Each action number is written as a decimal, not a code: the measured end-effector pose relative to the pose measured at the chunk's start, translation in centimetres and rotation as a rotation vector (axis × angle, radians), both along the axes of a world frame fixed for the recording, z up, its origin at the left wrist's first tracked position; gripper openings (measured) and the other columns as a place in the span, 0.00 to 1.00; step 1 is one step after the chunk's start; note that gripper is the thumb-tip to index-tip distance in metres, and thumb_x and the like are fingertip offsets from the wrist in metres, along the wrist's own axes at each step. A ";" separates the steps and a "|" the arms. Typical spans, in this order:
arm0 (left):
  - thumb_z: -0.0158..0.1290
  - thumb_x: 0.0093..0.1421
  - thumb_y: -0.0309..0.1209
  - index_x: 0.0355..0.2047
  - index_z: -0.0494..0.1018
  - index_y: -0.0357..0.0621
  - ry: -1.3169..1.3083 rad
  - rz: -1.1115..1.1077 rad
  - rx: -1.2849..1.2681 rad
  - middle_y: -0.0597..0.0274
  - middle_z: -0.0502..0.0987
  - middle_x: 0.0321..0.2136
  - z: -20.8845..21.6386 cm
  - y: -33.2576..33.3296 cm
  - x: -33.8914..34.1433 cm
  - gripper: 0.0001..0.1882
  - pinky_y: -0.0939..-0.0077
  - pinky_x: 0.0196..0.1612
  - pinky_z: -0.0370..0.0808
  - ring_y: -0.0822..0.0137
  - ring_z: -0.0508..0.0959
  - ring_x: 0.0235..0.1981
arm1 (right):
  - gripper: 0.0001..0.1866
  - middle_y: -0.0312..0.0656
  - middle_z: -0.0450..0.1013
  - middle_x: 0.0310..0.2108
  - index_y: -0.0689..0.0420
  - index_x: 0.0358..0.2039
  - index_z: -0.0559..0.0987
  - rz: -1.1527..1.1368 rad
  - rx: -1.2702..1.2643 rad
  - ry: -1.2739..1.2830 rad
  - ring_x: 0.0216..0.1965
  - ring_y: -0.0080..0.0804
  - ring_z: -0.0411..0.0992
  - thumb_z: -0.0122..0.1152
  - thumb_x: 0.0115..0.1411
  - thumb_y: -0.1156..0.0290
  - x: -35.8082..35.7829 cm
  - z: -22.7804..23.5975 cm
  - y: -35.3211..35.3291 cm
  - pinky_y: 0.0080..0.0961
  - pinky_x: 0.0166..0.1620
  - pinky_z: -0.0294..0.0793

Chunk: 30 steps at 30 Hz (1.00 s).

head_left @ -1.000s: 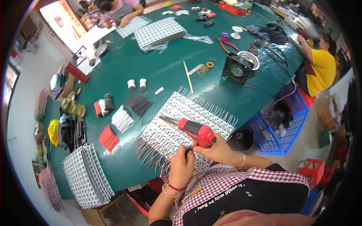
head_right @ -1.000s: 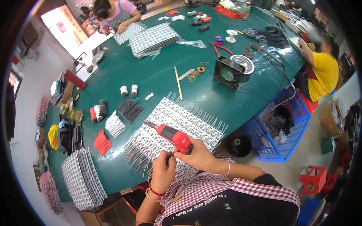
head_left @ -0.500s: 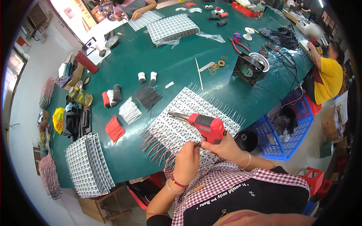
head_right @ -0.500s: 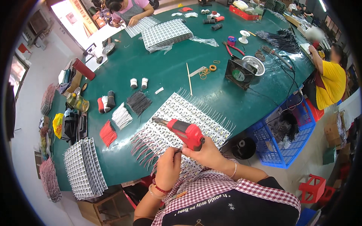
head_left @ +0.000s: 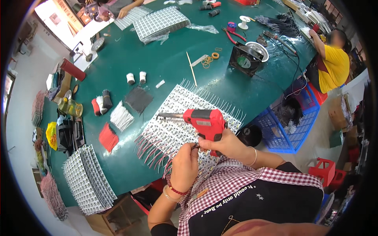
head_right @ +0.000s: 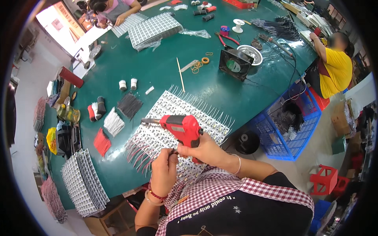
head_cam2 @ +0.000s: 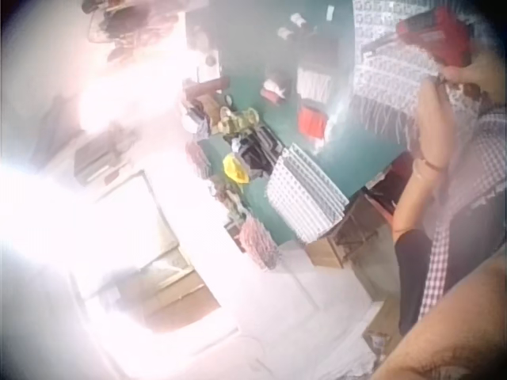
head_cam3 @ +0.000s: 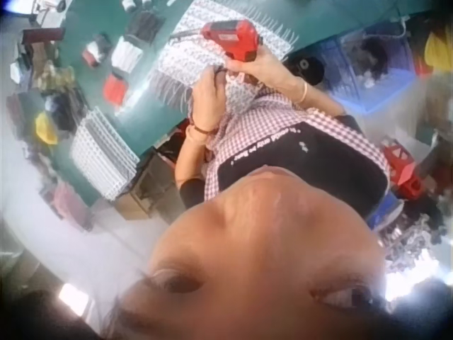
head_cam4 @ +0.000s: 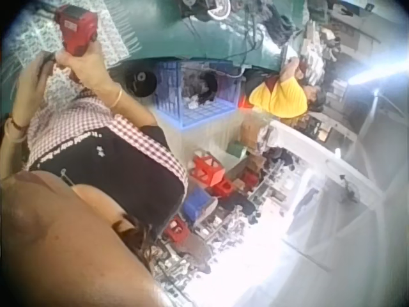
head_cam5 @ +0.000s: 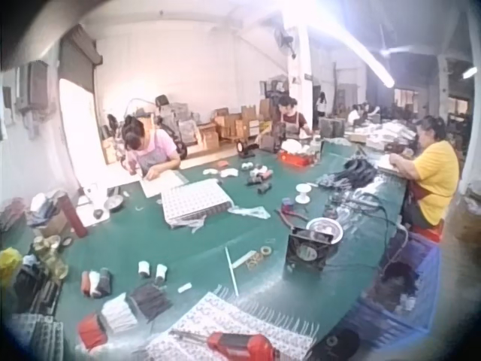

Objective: The person uses a red soldering iron to attach wires to a large LED panel. They pick up individual wires from piles on the table, place them onto the panel, and apply heat to secure them. The process is repeated continuously across the surface of the panel.

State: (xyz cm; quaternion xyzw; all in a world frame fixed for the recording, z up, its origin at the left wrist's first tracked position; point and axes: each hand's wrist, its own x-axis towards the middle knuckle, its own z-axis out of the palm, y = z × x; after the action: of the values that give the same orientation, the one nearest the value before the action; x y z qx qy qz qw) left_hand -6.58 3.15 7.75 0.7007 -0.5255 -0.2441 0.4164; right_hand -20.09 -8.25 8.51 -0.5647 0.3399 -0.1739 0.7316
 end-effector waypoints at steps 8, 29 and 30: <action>0.48 0.58 0.19 0.33 0.68 0.33 -0.291 0.193 -0.106 0.46 0.67 0.29 -2.4 0.2 10.7 0.03 0.64 0.33 0.67 0.47 0.69 0.30 | 0.19 0.45 0.75 0.28 0.65 0.49 0.70 -0.179 -0.039 -0.285 0.29 0.30 0.77 0.60 0.61 0.70 -0.7 1.0 -3.1 0.25 0.34 0.78; 0.54 0.48 0.14 0.35 0.73 0.39 -0.417 -0.022 -0.188 0.56 0.70 0.32 -9.0 -2.5 17.9 0.13 0.67 0.31 0.74 0.55 0.76 0.29 | 0.16 0.36 0.66 0.12 0.65 0.45 0.70 -0.010 -0.054 0.151 0.11 0.20 0.64 0.54 0.63 0.66 5.8 -2.0 -1.7 0.15 0.16 0.60; 0.54 0.48 0.14 0.35 0.72 0.39 -0.423 -0.018 -0.192 0.56 0.70 0.32 -8.9 -2.5 17.8 0.13 0.67 0.32 0.74 0.55 0.76 0.30 | 0.12 0.35 0.67 0.13 0.63 0.40 0.71 -0.015 -0.036 0.151 0.11 0.19 0.65 0.55 0.62 0.67 5.9 -2.1 -1.6 0.15 0.16 0.61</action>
State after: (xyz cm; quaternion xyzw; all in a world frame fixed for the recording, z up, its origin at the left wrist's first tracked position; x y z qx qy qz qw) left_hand 11.24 0.65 -1.13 0.6886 -0.6280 -0.0443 0.3598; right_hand -14.19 -9.89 6.44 -0.5867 0.3953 -0.1422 0.6923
